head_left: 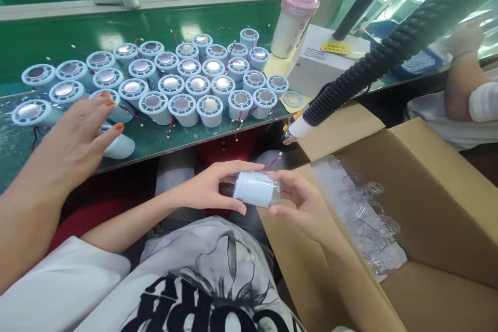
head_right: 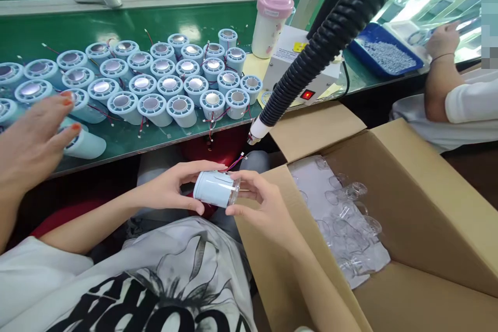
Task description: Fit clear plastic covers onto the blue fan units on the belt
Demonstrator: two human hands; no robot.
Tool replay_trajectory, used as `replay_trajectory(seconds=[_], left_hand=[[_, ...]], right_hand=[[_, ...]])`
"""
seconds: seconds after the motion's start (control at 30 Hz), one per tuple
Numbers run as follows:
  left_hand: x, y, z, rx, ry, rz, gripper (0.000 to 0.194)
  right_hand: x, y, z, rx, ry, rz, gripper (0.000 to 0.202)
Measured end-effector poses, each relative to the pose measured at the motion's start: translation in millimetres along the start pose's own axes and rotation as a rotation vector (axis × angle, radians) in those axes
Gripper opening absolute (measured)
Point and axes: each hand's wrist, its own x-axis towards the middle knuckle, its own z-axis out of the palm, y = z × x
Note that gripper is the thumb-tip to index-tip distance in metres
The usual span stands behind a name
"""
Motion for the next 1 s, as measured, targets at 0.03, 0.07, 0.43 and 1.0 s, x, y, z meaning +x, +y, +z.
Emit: replay_trajectory(seconds=[0.03, 0.07, 0.43, 1.0], left_hand=[[0, 0, -0.4, 0.01, -0.003, 0.004, 0.075], [0, 0, -0.7, 0.022, -0.007, 0.009, 0.075], [1, -3, -2.8, 0.08, -0.038, 0.104, 0.076], [-1, -3, -5.0, 0.13, -0.05, 0.169, 0.075]], right_hand=[[0, 1, 0, 0.022, -0.003, 0.019, 0.042], [-1, 1, 0, 0.047, -0.008, 0.04, 0.042], [4, -1, 4, 0.24, -0.007, 0.222, 0.039], [11, -1, 21, 0.475, -0.074, 0.589, 0.056]])
